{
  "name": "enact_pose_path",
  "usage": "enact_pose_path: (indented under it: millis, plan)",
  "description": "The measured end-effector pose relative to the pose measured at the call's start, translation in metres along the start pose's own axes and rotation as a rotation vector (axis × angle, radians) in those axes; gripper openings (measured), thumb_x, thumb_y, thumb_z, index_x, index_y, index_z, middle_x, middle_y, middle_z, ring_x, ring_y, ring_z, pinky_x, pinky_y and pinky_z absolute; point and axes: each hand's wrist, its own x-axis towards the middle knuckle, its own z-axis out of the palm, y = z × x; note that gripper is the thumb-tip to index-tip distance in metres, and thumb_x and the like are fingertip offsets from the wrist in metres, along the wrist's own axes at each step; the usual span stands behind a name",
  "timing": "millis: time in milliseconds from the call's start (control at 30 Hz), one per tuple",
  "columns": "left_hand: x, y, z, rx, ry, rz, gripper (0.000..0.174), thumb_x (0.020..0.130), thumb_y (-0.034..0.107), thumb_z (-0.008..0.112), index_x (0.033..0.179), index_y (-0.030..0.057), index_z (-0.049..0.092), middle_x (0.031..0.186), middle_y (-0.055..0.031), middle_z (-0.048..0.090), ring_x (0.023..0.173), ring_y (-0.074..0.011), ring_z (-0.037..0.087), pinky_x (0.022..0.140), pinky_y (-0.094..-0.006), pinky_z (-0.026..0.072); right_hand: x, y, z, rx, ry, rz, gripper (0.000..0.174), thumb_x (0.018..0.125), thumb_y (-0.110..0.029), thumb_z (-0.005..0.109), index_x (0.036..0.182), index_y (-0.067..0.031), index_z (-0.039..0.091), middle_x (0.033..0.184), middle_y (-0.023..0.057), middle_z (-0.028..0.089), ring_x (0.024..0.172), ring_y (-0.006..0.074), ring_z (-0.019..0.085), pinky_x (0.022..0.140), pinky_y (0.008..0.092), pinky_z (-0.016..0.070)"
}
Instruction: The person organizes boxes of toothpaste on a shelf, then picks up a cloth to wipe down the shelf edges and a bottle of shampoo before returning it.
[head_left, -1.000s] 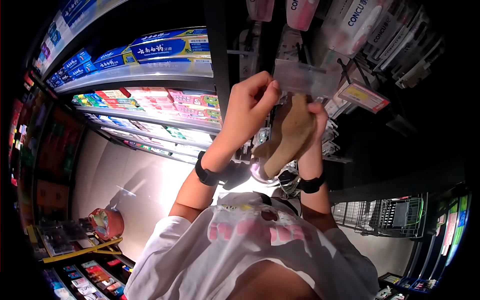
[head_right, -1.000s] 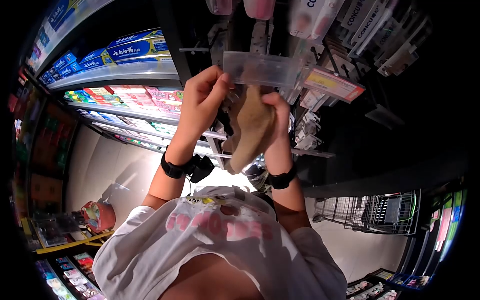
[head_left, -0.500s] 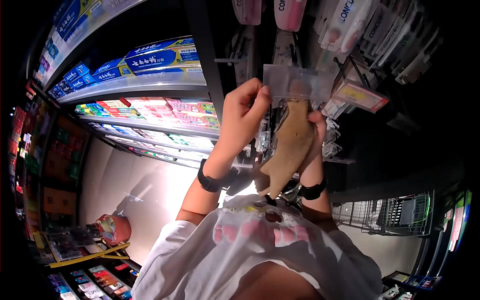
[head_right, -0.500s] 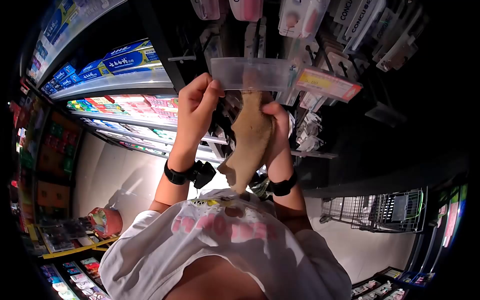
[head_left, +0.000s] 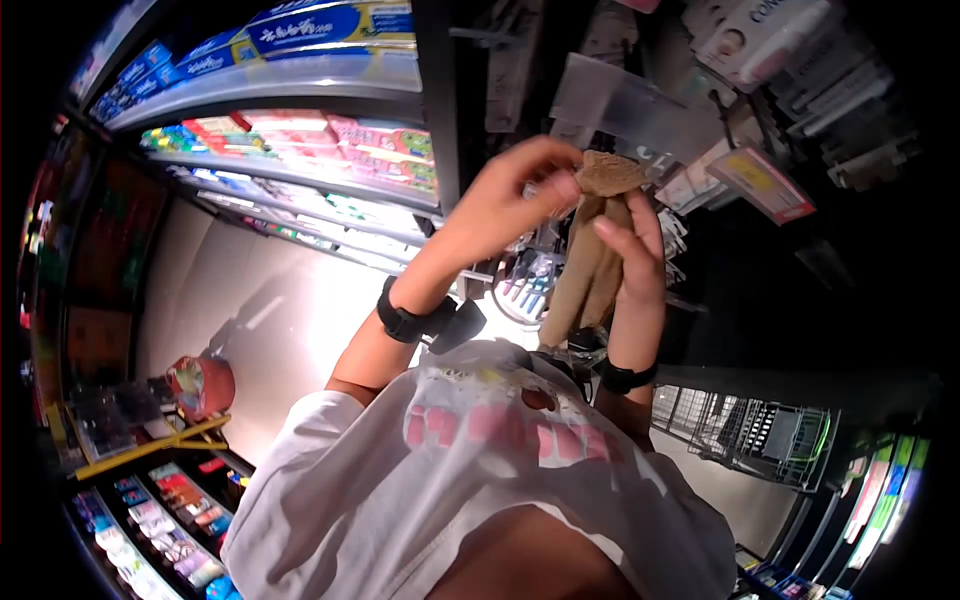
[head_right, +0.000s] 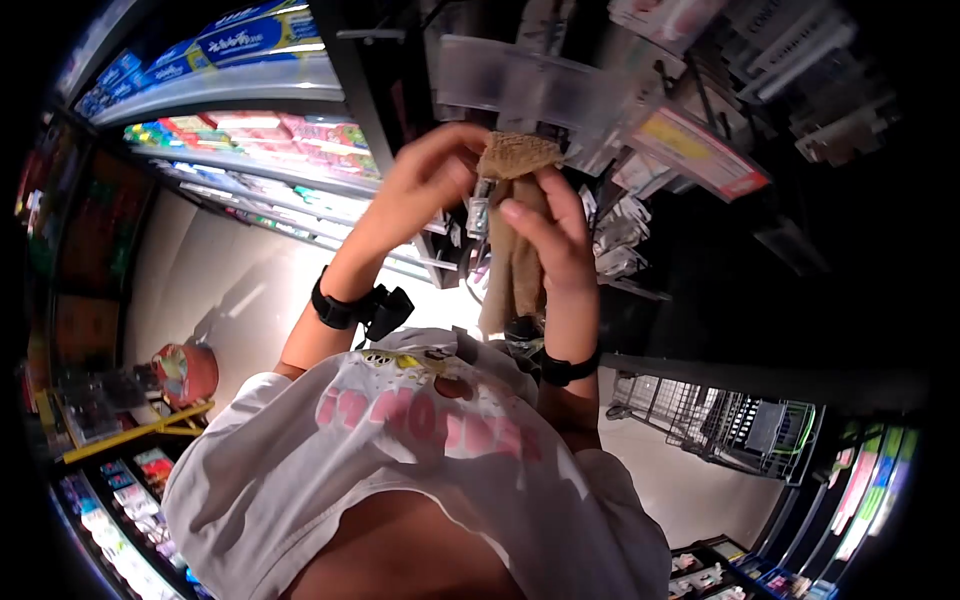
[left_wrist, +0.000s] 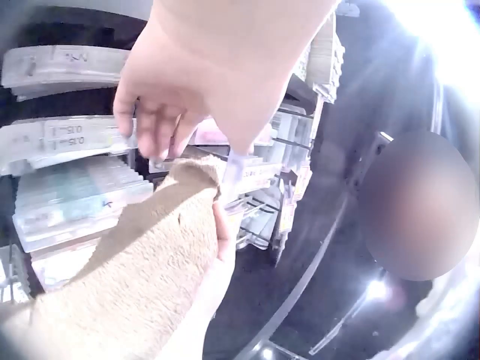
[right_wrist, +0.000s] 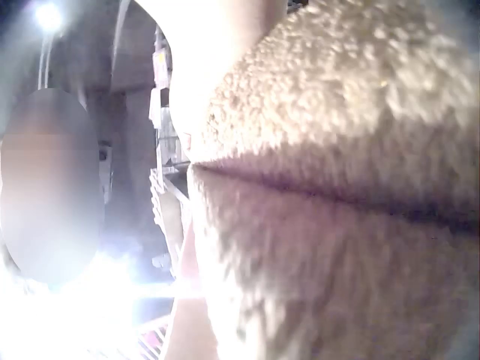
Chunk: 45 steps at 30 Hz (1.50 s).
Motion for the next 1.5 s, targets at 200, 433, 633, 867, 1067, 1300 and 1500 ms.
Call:
enact_pose_path:
  millis: [200, 433, 633, 867, 1067, 1300, 1500]
  plan:
    - [-0.035, -0.021, -0.021, -0.081, -0.036, -0.322, 0.017, 0.081, 0.015, 0.064, 0.077, 0.0012, 0.056, 0.07, 0.0031, 0.057, 0.069, -0.0008, 0.05, 0.057, -0.0172, 0.0401, -0.003, 0.018, 0.007, -0.093, -0.143, -0.007, 0.042, 0.081, -0.003, 0.054, 0.121, 0.0044, 0.041, 0.114, 0.009, 0.051, 0.104, 0.0142, 0.049, 0.09, 0.0273, 0.0377]
    - [-0.079, -0.02, -0.047, 0.071, 0.352, -0.124, 0.021, 0.09, 0.018, 0.05, 0.078, 0.0007, 0.047, 0.065, 0.0011, 0.041, 0.065, -0.004, 0.04, 0.058, -0.0201, 0.0354, 0.007, 0.049, 0.018, -0.147, -0.299, 0.18, 0.036, 0.081, 0.0, 0.055, 0.115, 0.0039, 0.045, 0.108, 0.0069, 0.054, 0.097, 0.011, 0.051, 0.085, 0.0239, 0.0409]
    - [-0.107, -0.01, -0.067, 0.267, 0.484, -0.386, 0.015, 0.087, 0.014, 0.055, 0.089, -0.0003, 0.05, 0.072, -0.0023, 0.051, 0.068, -0.0052, 0.043, 0.062, -0.0217, 0.0396, 0.013, 0.097, 0.029, -0.349, -0.205, 0.041, 0.026, 0.082, -0.002, 0.056, 0.107, 0.0038, 0.052, 0.093, 0.0055, 0.059, 0.082, 0.0086, 0.052, 0.073, 0.0224, 0.0428]
    - [-0.026, 0.031, -0.069, -0.171, 0.671, 0.155, 0.023, 0.083, 0.005, 0.058, 0.104, 0.0018, 0.048, 0.086, -0.0056, 0.061, 0.077, -0.0081, 0.058, 0.066, -0.0193, 0.0463, 0.06, 0.041, 0.088, -0.634, 0.107, -0.501, 0.041, 0.083, -0.003, 0.049, 0.124, -0.0001, 0.046, 0.101, 0.0143, 0.048, 0.093, 0.0258, 0.049, 0.081, 0.0327, 0.0401]
    - [-0.011, -0.012, -0.072, 0.575, 0.774, 0.07, 0.021, 0.076, 0.006, 0.062, 0.089, 0.0019, 0.046, 0.064, -0.0141, 0.054, 0.055, -0.0285, 0.057, 0.051, -0.0292, 0.0423, 0.08, 0.099, 0.094, -0.942, 0.305, -0.665, 0.018, 0.08, -0.009, 0.058, 0.092, 0.0039, 0.055, 0.092, 0.0175, 0.045, 0.085, 0.0341, 0.048, 0.073, 0.0391, 0.0402]
    - [-0.007, -0.012, -0.066, 0.491, 0.721, 0.148, 0.017, 0.076, 0.006, 0.061, 0.084, 0.0026, 0.046, 0.064, -0.017, 0.052, 0.057, -0.0378, 0.053, 0.049, -0.034, 0.0417, 0.078, 0.078, 0.094, -0.915, 0.236, -0.638, 0.012, 0.081, 0.002, 0.051, 0.092, 0.0062, 0.053, 0.092, 0.0179, 0.047, 0.083, 0.0339, 0.05, 0.072, 0.0358, 0.0414]
    - [0.001, 0.008, -0.078, 0.553, 0.62, 0.216, 0.017, 0.078, 0.007, 0.061, 0.083, 0.0023, 0.045, 0.058, -0.0161, 0.05, 0.055, -0.0377, 0.051, 0.046, -0.0338, 0.0395, 0.087, 0.067, 0.104, -0.921, 0.3, -0.665, 0.018, 0.082, -0.003, 0.052, 0.099, 0.004, 0.052, 0.097, 0.0173, 0.046, 0.087, 0.0338, 0.05, 0.074, 0.0371, 0.0411]
